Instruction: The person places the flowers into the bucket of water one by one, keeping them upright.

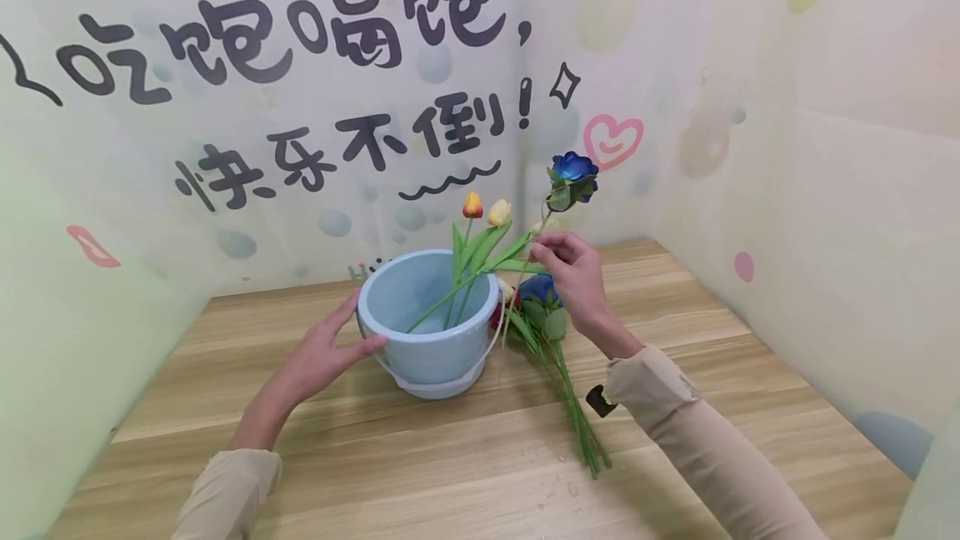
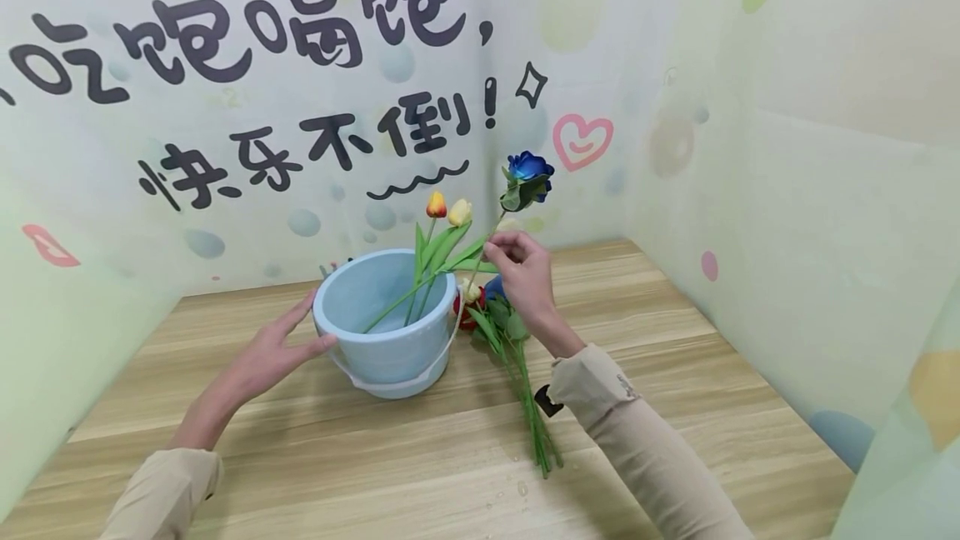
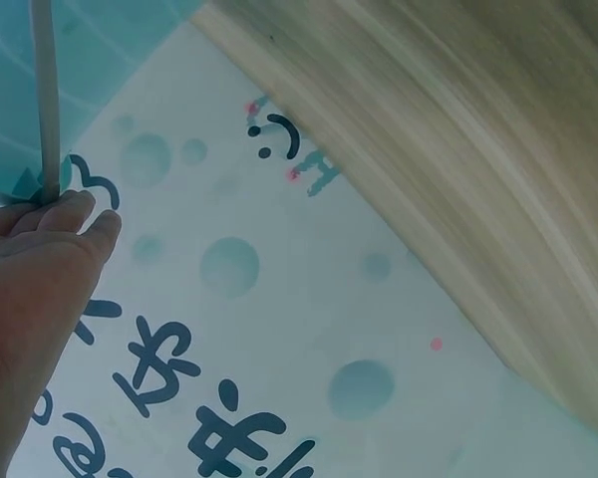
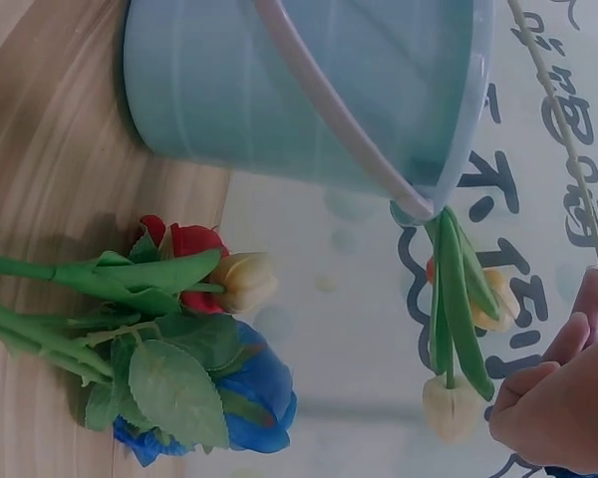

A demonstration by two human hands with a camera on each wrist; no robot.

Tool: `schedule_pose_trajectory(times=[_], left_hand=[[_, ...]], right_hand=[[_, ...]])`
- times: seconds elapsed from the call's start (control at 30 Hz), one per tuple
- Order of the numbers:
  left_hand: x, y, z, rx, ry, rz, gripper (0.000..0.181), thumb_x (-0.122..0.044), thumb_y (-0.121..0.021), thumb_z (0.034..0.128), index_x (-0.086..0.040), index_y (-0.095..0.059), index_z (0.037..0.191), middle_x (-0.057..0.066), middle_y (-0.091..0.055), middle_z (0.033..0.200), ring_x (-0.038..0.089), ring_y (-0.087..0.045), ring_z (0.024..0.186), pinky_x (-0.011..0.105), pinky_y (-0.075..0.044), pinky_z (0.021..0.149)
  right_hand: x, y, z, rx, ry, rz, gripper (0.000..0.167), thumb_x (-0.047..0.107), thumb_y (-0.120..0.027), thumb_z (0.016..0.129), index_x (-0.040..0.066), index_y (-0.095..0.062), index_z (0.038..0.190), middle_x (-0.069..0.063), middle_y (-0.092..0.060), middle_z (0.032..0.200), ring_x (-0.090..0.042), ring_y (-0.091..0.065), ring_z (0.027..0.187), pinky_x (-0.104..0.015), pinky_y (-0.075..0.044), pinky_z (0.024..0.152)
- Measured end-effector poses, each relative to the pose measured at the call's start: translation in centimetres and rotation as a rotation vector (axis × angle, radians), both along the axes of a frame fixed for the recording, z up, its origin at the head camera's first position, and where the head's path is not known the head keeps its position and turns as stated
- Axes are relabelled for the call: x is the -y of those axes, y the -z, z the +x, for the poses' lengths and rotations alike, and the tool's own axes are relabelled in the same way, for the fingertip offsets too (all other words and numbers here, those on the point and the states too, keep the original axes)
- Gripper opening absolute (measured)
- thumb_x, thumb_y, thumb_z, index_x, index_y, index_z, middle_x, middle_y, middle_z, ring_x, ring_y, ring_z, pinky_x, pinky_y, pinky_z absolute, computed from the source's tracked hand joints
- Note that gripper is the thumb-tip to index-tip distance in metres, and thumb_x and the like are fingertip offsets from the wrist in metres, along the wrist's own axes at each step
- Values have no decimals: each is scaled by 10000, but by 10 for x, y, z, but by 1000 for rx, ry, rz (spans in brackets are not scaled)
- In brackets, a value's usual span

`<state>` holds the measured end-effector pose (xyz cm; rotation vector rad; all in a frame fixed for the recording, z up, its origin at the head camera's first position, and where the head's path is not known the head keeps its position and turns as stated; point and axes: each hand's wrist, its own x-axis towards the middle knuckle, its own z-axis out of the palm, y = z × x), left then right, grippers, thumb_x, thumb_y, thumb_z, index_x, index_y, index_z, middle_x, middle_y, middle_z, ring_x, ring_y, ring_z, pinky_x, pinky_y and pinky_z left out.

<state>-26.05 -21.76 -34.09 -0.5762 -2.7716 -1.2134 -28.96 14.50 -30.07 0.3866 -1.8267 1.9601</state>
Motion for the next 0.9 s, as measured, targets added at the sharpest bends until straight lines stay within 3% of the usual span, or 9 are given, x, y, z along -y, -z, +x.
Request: schedule_pose_trajectory(times=[0.37,0.5,0.6,0.9], left_hand=[[-1,1,0,2,1,4,888,-465,-691,981,-194,-203,1672,176,-239,1684,481,-223,1513,761,-280,1090],[-1,1,0,5,-2,4,889,-466,-689,983,-195,-199,1673,178,-241,1683,481,-222,1513,761,-278,1090],[-1,1,0,6,-5,0,891,-469,-686,983,-195,-194,1674,182,-242,1682,483,-223,1513,760,-276,1092],[-1,1,0,2,-5,3,889,-468,-686,982,-194,-198,1673,180,-253,1678,482,-227,1512,758,-275,1095]], right_hand=[[10,-2,-6,28,8,38,154,22,-647,1013,-102,-650,1103,-26,-713,887,-178,-684,856,-297,-562,806],[12,-5,-8,39,12,57,165,60,-647,1023,-82,-653,1107,-71,-710,918,-305,-667,933,-309,-541,821],[14,-9,-10,35,22,70,158,74,-650,1023,-63,-659,1100,-106,-708,936,-397,-637,970,-317,-520,793],[20,-26,-18,12,42,78,162,98,-637,1037,-43,-662,1113,-149,-715,974,-479,-626,1046,-325,-508,796]])
